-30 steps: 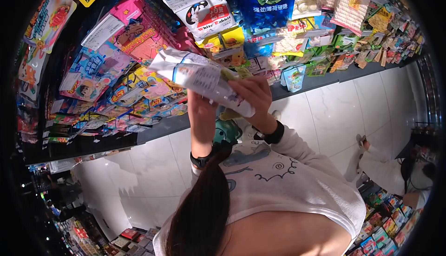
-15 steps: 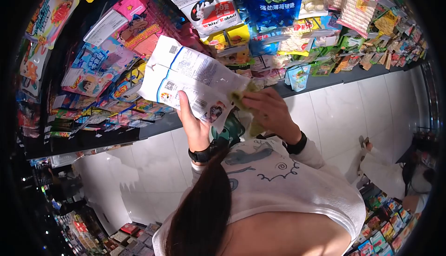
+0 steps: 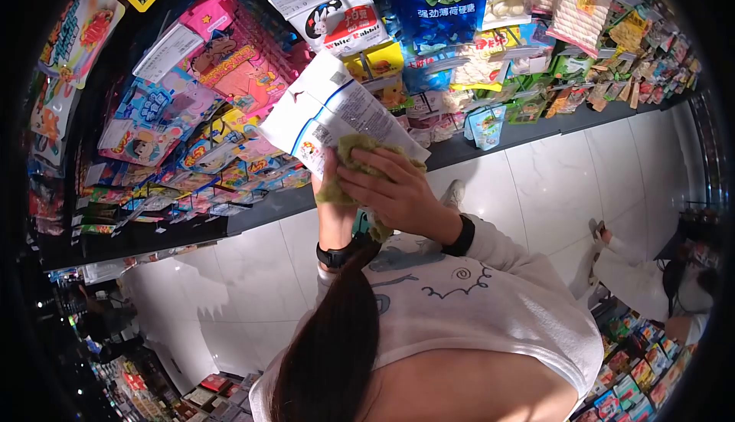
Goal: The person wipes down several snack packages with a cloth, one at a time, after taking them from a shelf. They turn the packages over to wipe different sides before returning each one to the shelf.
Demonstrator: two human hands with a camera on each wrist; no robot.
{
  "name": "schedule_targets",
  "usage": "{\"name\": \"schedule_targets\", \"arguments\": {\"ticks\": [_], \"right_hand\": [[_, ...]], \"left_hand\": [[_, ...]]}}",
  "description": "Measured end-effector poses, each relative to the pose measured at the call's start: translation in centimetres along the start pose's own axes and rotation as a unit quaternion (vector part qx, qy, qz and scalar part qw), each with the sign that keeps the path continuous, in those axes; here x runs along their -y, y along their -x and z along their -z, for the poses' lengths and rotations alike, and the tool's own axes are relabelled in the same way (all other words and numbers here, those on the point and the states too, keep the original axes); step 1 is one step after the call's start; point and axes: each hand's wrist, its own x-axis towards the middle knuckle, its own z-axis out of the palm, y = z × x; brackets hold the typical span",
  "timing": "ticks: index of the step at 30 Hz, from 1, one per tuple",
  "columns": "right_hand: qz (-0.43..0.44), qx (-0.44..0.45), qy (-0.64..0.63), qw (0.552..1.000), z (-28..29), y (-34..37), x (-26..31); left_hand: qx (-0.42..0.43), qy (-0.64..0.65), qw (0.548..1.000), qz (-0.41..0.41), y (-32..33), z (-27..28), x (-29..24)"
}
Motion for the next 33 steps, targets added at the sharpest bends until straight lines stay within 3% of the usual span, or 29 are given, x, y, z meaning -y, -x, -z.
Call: {"name": "schedule_targets", "arguments": {"ticks": [2,3,4,6,10,14,17,21,25,33], "right_hand": [[0.041,0.042,-0.029,0.998,0.1,0.5,-0.4],[0.023,0.024,-0.017,0.999,0.2,0.3,-1.0],[0.006,0.007,-0.006,1.0,0.3,-0.4,-2.0],[-0.023,0.01,0.011,1.0,0.7,-1.2,-4.2],[0.01,0.057,0.024,0.998,0.6,-1.4,-2.8],[0.062,0.121,-0.046,0.99,0.0,0.5,-0.6],[0.082,0.153,-0.014,0.985,0.8,0.0,-1.1],[0.023,0.081,0.034,0.996,2.8,-2.2,-3.3],[-0.005,0.042,0.002,0.999,2.9,-2.8,-3.3],[-0.034,0.101,-0.037,0.994,2.4,2.5,-2.0]], "left_hand": [[-0.006,-0.029,0.999,-0.024,0.5,-0.1,-0.3],[-0.01,-0.043,0.998,-0.036,0.6,-0.1,-0.3],[-0.064,-0.072,0.995,-0.039,0.5,0.2,0.3],[-0.044,-0.062,0.997,-0.013,0.7,0.3,0.6],[-0.083,-0.06,0.995,-0.012,1.2,1.4,0.8],[-0.099,-0.114,0.988,-0.038,1.4,2.0,-0.1],[-0.083,-0.116,0.989,-0.048,1.3,2.0,-0.6],[-0.063,-0.067,0.995,-0.029,1.6,1.9,-0.6],[-0.045,-0.012,0.999,-0.024,2.2,2.5,0.1],[-0.107,-0.008,0.993,-0.045,2.2,2.1,-0.9]]}}
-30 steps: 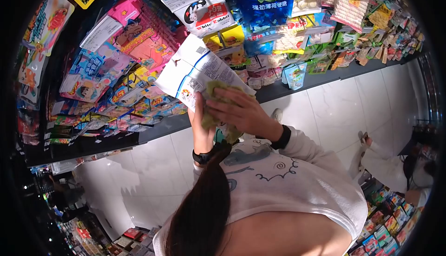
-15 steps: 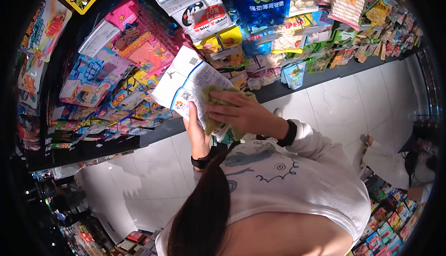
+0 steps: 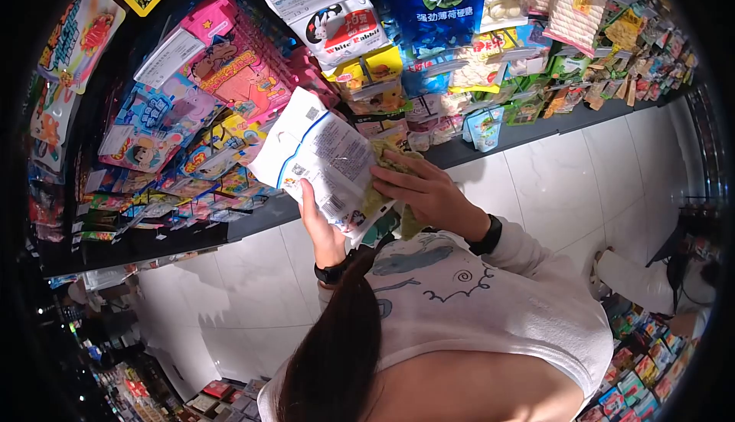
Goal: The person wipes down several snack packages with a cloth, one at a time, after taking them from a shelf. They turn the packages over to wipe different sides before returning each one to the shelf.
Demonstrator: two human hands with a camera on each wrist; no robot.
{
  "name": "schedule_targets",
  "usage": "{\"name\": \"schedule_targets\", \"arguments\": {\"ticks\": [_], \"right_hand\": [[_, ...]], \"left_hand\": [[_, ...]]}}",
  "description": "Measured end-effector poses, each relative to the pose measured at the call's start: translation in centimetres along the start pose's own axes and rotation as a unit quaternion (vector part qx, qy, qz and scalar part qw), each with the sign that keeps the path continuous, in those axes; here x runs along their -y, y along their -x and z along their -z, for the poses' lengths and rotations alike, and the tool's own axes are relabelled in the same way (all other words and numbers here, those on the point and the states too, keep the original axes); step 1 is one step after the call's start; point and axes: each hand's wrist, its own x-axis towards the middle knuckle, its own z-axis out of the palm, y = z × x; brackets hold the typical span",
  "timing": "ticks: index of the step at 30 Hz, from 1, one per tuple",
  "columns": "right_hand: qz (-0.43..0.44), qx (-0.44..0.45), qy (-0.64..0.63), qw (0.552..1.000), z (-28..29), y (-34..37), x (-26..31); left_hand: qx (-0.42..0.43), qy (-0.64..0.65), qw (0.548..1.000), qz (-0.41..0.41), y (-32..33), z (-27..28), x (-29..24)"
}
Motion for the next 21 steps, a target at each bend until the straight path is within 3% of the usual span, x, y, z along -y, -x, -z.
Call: {"name": "schedule_targets", "arguments": {"ticks": [3,7,10,13,17,20,21], "right_hand": [[-0.004,-0.02,0.019,1.0,-0.6,0.8,0.0],[-0.021,-0.036,0.032,0.999,-2.0,1.2,-0.1],[-0.033,-0.028,0.043,0.998,-2.4,0.9,0.2],[-0.029,-0.073,0.099,0.992,-3.1,1.2,0.0],[0.028,-0.139,0.198,0.97,-1.6,0.6,-2.0],[0.037,-0.164,0.151,0.974,-0.3,0.4,-3.9],[0.02,-0.221,0.079,0.972,0.1,0.4,-3.9]], "left_hand": [[-0.002,0.03,1.0,-0.008,-0.1,-0.6,0.3],[-0.101,-0.003,0.994,0.034,-0.3,-1.8,1.0],[-0.094,0.015,0.993,0.062,0.2,-2.7,1.3],[-0.052,0.073,0.989,0.117,0.4,-3.3,1.4],[0.055,0.128,0.982,0.126,1.1,-4.4,2.2],[0.125,0.076,0.988,0.043,2.0,-6.0,2.5],[0.106,0.002,0.994,0.022,2.2,-5.8,3.4]]}}
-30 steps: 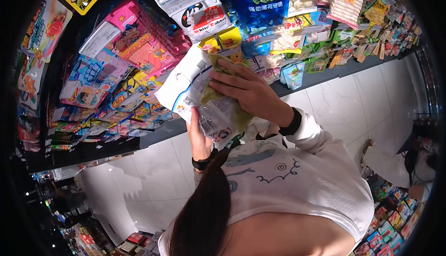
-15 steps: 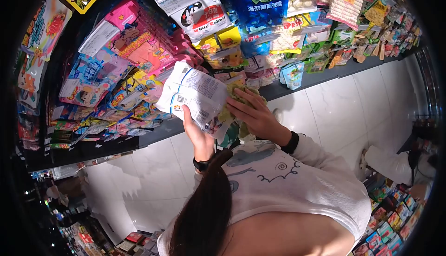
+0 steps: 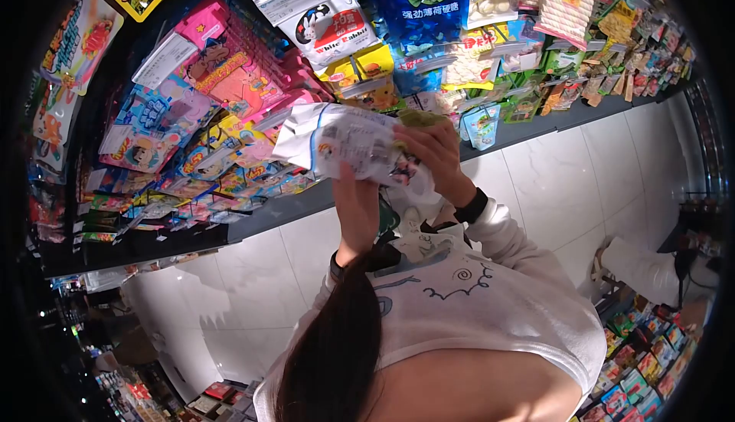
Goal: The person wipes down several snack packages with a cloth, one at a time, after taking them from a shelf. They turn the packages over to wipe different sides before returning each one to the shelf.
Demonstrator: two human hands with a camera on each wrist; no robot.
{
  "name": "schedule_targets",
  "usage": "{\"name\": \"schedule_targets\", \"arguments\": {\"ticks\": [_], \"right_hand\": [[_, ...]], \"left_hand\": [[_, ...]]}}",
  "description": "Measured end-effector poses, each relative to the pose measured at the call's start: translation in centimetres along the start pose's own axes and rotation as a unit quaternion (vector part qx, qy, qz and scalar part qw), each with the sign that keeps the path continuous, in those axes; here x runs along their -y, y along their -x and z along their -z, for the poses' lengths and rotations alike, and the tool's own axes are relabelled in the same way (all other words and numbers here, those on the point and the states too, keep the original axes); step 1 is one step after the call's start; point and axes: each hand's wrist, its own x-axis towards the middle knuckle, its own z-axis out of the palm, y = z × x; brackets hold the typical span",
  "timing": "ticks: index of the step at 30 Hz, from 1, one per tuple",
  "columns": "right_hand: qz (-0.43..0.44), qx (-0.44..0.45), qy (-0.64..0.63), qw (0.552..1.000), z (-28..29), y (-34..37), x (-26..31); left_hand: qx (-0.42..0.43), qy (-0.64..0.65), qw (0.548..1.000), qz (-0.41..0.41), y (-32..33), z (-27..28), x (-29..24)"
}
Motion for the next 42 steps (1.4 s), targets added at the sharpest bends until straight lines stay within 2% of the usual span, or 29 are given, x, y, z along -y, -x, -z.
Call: {"name": "schedule_targets", "arguments": {"ticks": [3,4,5,7,8,11,12,15,16,19,20,22,23,24,25,26,27,28,29,31,33,34,35,37,38,40,42], "right_hand": [[-0.134,-0.149,-0.136,0.97,-1.6,2.3,-1.4],[-0.277,-0.083,-0.121,0.95,-1.0,2.8,-0.8],[-0.322,-0.119,-0.208,0.916,-0.8,3.0,-0.5],[-0.402,-0.186,-0.376,0.814,-0.8,2.7,0.3],[-0.417,-0.197,-0.467,0.755,-0.9,2.6,0.7],[-0.496,-0.177,-0.563,0.637,-1.2,1.9,2.9],[-0.505,-0.133,-0.557,0.646,-1.8,2.6,2.4],[-0.562,-0.01,-0.572,0.597,-3.0,4.4,-0.2],[-0.547,0.029,-0.544,0.636,-3.2,4.7,-0.7],[-0.577,0.156,-0.496,0.63,-1.6,5.9,-3.0],[-0.577,0.156,-0.482,0.641,-1.1,5.9,-3.7],[-0.511,0.208,-0.287,0.783,1.5,5.6,-5.0],[-0.511,0.123,-0.259,0.811,2.6,4.9,-4.8],[-0.551,-0.018,-0.305,0.776,3.4,4.0,-4.7],[-0.495,-0.105,-0.292,0.811,4.2,3.0,-4.7],[-0.44,-0.213,-0.337,0.805,4.7,2.0,-4.5],[-0.46,-0.33,-0.365,0.739,5.0,-0.4,-2.5],[-0.416,-0.375,-0.395,0.728,5.2,-2.5,-0.5],[-0.369,-0.419,-0.422,0.714,4.9,-3.8,0.9],[-0.332,-0.384,-0.323,0.799,2.2,-3.4,0.9],[-0.253,-0.17,-0.282,0.91,0.3,-2.3,1.4],[-0.171,-0.053,-0.102,0.979,1.1,-3.3,2.6],[-0.079,0.067,0.083,0.991,1.9,-4.1,3.9],[-0.066,0.12,0.06,0.989,1.4,-3.4,4.5],[-0.061,0.146,0.049,0.986,1.2,-3.0,4.6],[-0.042,0.157,0.01,0.987,1.2,-2.1,4.2],[-0.048,0.15,-0.013,0.987,1.4,-1.2,3.3]], "left_hand": [[0.064,-0.199,0.969,-0.13,-0.8,0.2,-0.3],[0.067,-0.25,0.952,-0.164,-1.2,0.1,-0.7],[0.066,-0.298,0.931,-0.198,-1.6,0.0,-1.0],[0.008,-0.359,0.913,-0.194,-2.5,0.6,-0.6],[-0.02,-0.236,0.955,-0.177,-2.7,0.2,-0.1],[0.048,-0.208,0.977,-0.02,-3.3,0.9,-0.5],[0.015,-0.227,0.966,-0.122,-2.8,0.2,0.4],[-0.033,-0.198,0.967,-0.154,-2.8,-0.4,1.8],[-0.043,-0.222,0.958,-0.175,-3.1,-0.1,2.0],[-0.055,-0.192,0.968,-0.149,-3.7,0.7,1.8],[-0.073,-0.217,0.963,-0.139,-4.1,1.5,1.7],[-0.082,-0.237,0.958,-0.141,-4.2,2.3,1.4],[-0.087,-0.247,0.955,-0.143,-4.4,2.6,1.2],[-0.088,-0.297,0.94,-0.144,-4.5,3.0,1.2],[-0.068,-0.301,0.937,-0.162,-4.5,2.9,1.4],[-0.049,-0.305,0.934,-0.179,-4.3,2.6,2.1],[-0.03,-0.308,0.931,-0.195,-4.1,2.2,2.9],[-0.022,-0.24,0.96,-0.144,-3.4,0.6,3.0],[-0.003,-0.226,0.965,-0.132,-3.1,0.1,3.7],[0.038,-0.196,0.974,-0.108,-2.8,-0.6,4.8],[0.055,-0.214,0.969,-0.108,-2.6,-0.3,4.8],[0.061,-0.224,0.966,-0.111,-2.7,0.4,4.7],[0.067,-0.234,0.963,-0.113,-2.5,1.2,4.7],[0.074,-0.298,0.937,-0.165,-1.4,3.1,5.0],[0.049,-0.209,0.97,-0.117,-0.7,3.4,4.9],[0.03,-0.115,0.989,-0.087,-0.7,3.1,4.4],[0.047,-0.142,0.982,-0.113,-1.8,2.5,3.4]]}}
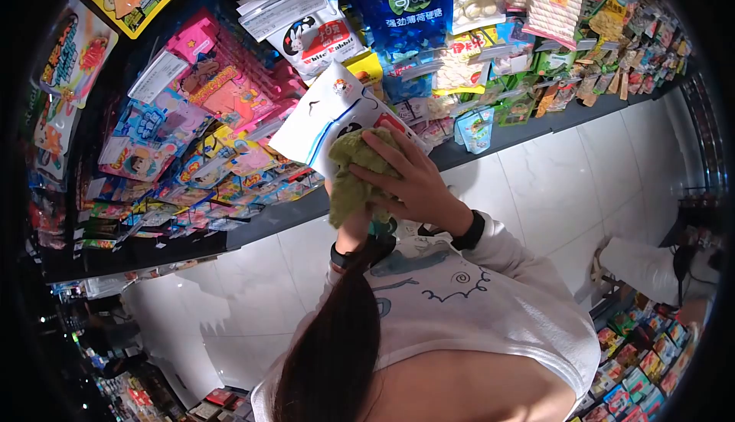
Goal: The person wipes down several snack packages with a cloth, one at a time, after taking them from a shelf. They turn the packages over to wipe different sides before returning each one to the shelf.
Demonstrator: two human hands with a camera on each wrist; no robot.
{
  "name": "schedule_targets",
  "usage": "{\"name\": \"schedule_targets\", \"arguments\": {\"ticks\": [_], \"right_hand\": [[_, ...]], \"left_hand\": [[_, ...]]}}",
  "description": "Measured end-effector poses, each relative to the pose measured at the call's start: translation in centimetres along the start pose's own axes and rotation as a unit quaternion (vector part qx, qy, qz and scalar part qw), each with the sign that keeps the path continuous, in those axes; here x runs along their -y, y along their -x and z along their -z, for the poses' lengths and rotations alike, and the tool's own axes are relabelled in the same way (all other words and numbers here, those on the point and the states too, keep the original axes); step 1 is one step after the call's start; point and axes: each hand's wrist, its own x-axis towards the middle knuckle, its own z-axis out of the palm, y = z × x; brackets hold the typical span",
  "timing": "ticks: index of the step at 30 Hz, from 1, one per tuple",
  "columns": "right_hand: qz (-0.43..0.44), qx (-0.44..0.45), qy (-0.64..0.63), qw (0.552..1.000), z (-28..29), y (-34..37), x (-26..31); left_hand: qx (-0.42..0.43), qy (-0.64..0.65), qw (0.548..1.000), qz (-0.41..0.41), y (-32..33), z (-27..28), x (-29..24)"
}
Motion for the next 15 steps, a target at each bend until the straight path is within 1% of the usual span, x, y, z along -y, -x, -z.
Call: {"name": "schedule_targets", "arguments": {"ticks": [1,2,3,4,5,6,7,8,9,10,11,12,13,15], "right_hand": [[-0.014,-0.012,-0.006,1.0,0.0,0.2,-0.8],[-0.028,-0.024,-0.011,0.999,0.0,0.3,-1.6],[-0.069,-0.054,-0.045,0.995,-0.2,0.2,-2.4],[-0.111,-0.082,-0.077,0.987,-0.2,0.1,-3.2],[-0.15,-0.111,-0.109,0.976,-0.4,-0.2,-4.0],[-0.149,-0.142,-0.185,0.961,-0.7,-0.4,-4.6],[-0.116,-0.135,-0.146,0.973,-0.6,-0.6,-4.4],[-0.083,-0.129,-0.107,0.982,-0.5,-0.5,-3.9],[-0.053,-0.123,-0.067,0.989,-0.5,-0.2,-3.3],[-0.002,-0.083,-0.02,0.996,-0.5,0.6,-3.2],[-0.004,-0.066,-0.046,0.997,-0.9,1.4,-3.4],[-0.007,-0.047,-0.074,0.996,-1.6,2.2,-3.6],[-0.011,-0.028,-0.102,0.994,-2.2,2.7,-3.7],[-0.068,-0.034,-0.201,0.977,-2.9,3.5,-4.4]], "left_hand": [[0.013,-0.029,0.999,-0.008,-0.7,0.2,-0.2],[0.038,-0.088,0.995,-0.004,-1.5,0.5,-0.3],[0.061,-0.146,0.987,0.002,-1.9,0.7,-0.3],[0.06,-0.14,0.988,-0.026,-2.0,-0.5,-1.5],[0.056,-0.147,0.987,-0.012,-1.9,-0.8,-1.8],[0.052,-0.156,0.986,0.002,-1.9,-0.8,-2.0],[0.05,-0.166,0.985,0.014,-2.1,-0.8,-2.3],[0.041,-0.207,0.977,-0.03,-2.3,-0.7,-2.4],[0.021,-0.211,0.977,-0.016,-2.5,-0.6,-2.8],[0.0,-0.213,0.977,-0.001,-2.8,-0.6,-3.6],[-0.023,-0.214,0.976,0.014,-2.9,-0.4,-4.1],[-0.036,-0.179,0.983,-0.038,-3.2,0.7,-3.3],[-0.047,-0.213,0.975,-0.035,-3.3,0.7,-4.3],[-0.023,-0.275,0.961,-0.016,-3.1,1.3,-5.5]]}}
